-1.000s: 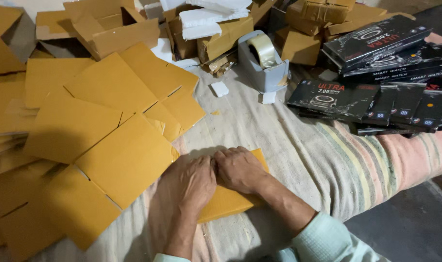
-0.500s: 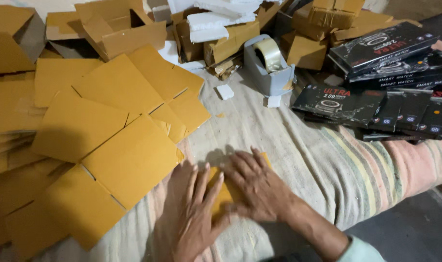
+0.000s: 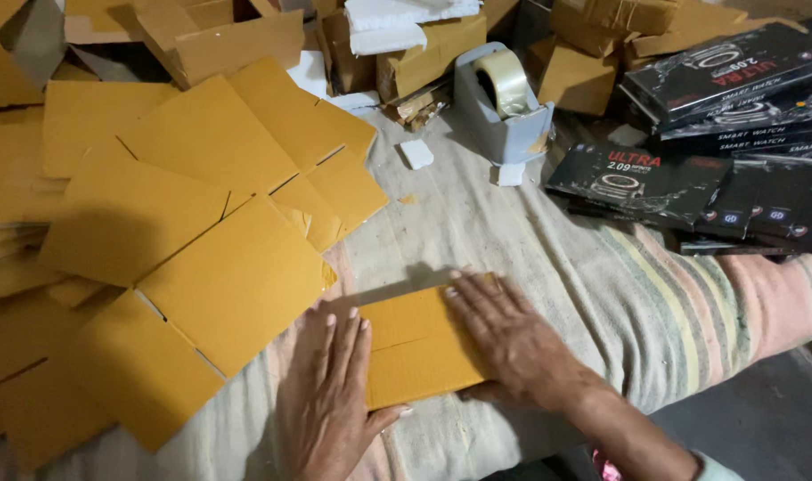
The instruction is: The person folds yellow cardboard mailer boxes on a cloth-covered bed, pressing the flaps and creases flat by hand and setting finished boxes with the stack of flat blanks. They repeatedly pick a folded blank, fold the sides and top flaps closed, and smooth the surfaces.
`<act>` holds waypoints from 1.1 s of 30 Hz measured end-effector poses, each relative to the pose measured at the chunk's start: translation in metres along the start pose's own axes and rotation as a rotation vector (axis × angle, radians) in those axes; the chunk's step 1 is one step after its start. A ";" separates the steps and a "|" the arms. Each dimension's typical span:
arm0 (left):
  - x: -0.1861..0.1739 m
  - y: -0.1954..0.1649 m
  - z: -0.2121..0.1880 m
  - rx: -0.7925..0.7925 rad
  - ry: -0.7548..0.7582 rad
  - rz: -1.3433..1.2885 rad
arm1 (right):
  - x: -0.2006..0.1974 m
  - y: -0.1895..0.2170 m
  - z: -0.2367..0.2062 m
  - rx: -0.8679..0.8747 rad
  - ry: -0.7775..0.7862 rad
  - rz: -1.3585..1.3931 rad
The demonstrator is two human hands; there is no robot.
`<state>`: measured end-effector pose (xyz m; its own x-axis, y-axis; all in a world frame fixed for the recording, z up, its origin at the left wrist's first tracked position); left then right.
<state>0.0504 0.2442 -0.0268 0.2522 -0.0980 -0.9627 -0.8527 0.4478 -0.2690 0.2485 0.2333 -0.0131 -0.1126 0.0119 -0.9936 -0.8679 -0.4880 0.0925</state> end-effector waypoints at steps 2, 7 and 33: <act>-0.003 0.002 -0.001 -0.053 0.043 0.064 | -0.004 -0.008 -0.004 0.081 0.004 0.047; 0.009 -0.038 0.010 0.005 0.016 0.149 | 0.012 0.026 0.016 0.068 0.102 -0.053; 0.037 -0.016 0.009 0.055 -0.047 0.032 | 0.020 0.010 0.005 -0.024 0.079 -0.196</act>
<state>0.0776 0.2416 -0.0578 0.2474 -0.0420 -0.9680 -0.8348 0.4980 -0.2349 0.2349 0.2326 -0.0321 0.0967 0.0402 -0.9945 -0.8576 -0.5037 -0.1037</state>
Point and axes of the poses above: each hand's wrist, its own z-axis towards the middle knuckle, its own x-axis out of the palm, y = z × x, the point moved 6 cm from there along z, towards the middle knuckle, and after that the axes turned 1 degree about -x, right-handed, at the moved point
